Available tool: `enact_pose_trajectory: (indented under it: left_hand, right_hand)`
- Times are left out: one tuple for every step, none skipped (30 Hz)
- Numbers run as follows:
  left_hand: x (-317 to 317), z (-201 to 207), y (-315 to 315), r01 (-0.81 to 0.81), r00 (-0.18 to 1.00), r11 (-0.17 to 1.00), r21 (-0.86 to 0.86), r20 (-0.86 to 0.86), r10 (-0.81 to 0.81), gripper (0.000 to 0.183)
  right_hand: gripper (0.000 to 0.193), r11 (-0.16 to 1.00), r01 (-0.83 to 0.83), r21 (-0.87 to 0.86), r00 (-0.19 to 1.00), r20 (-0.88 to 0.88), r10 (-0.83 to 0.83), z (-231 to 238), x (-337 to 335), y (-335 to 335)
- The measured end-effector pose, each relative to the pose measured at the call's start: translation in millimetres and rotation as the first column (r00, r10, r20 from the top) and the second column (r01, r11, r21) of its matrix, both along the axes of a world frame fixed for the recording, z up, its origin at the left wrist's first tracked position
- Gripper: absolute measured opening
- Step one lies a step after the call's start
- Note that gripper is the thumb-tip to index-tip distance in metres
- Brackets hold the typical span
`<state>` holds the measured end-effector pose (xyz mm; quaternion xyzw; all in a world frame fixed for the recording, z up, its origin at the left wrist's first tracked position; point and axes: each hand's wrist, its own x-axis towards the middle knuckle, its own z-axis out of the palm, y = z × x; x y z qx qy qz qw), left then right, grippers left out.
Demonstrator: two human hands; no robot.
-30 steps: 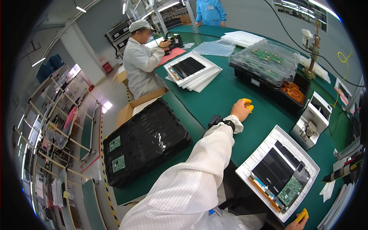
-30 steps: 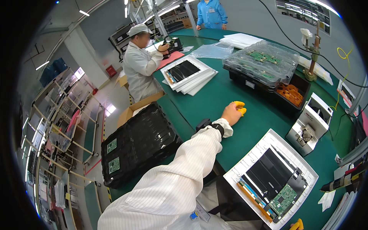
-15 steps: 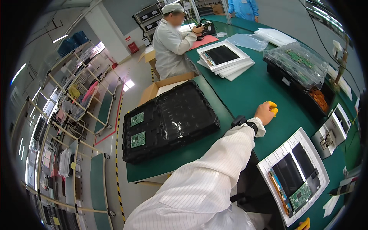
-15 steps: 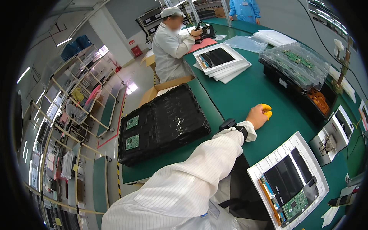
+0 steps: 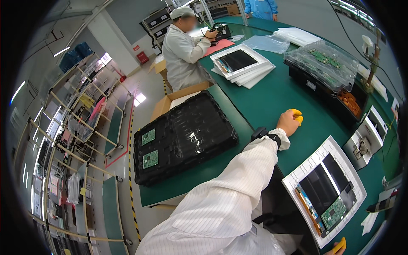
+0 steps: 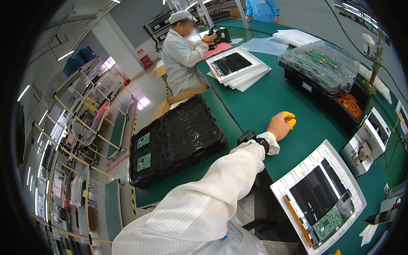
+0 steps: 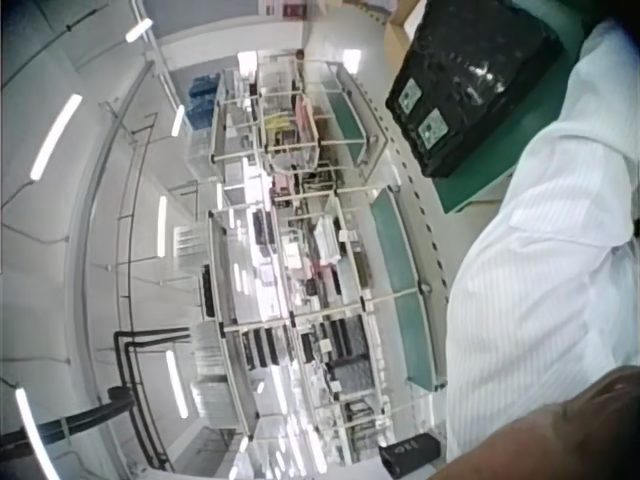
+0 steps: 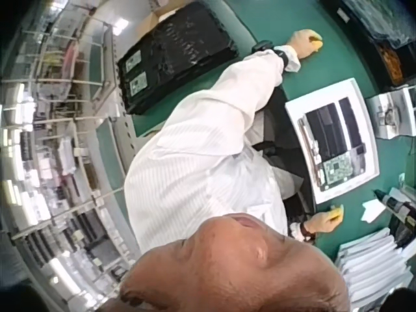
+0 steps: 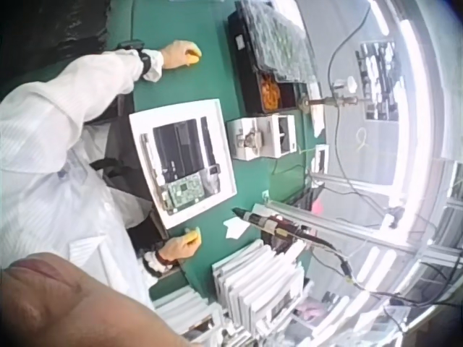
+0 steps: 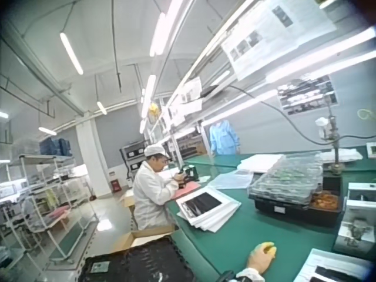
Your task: Assembling the internal circuit boards and wiring for flat-panel display units in a factory setting.
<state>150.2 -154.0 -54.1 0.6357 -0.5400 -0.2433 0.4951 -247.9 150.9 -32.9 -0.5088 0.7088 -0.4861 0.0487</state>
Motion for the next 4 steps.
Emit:
enact_pose_trajectory:
  left_hand:
    - [0.7,1.6,-0.2,-0.011,1.000,1.000,0.012,-0.007,0.011,0.027]
    - [0.7,3.0,-0.3,-0.020,1.000,1.000,0.023,-0.013,0.021,0.026]
    - [-0.7,3.7,0.6,-0.007,0.999,0.999,0.053,-0.046,0.010,0.027]
    - [1.1,1.9,-0.3,0.006,0.998,0.998,0.059,-0.065,-0.002,0.027]
  right_hand:
    - [0.026,1.000,0.005,0.000,1.000,-0.002,-0.005,-0.2,0.1,-0.8]
    - [0.026,1.000,0.002,0.005,1.000,0.001,-0.002,-0.7,0.2,-1.3]
    - [0.026,1.000,0.001,0.010,1.000,0.003,-0.001,-0.7,-0.1,-1.3]
    - [0.025,0.999,0.009,0.035,1.000,0.022,-0.010,0.1,-1.0,0.3]
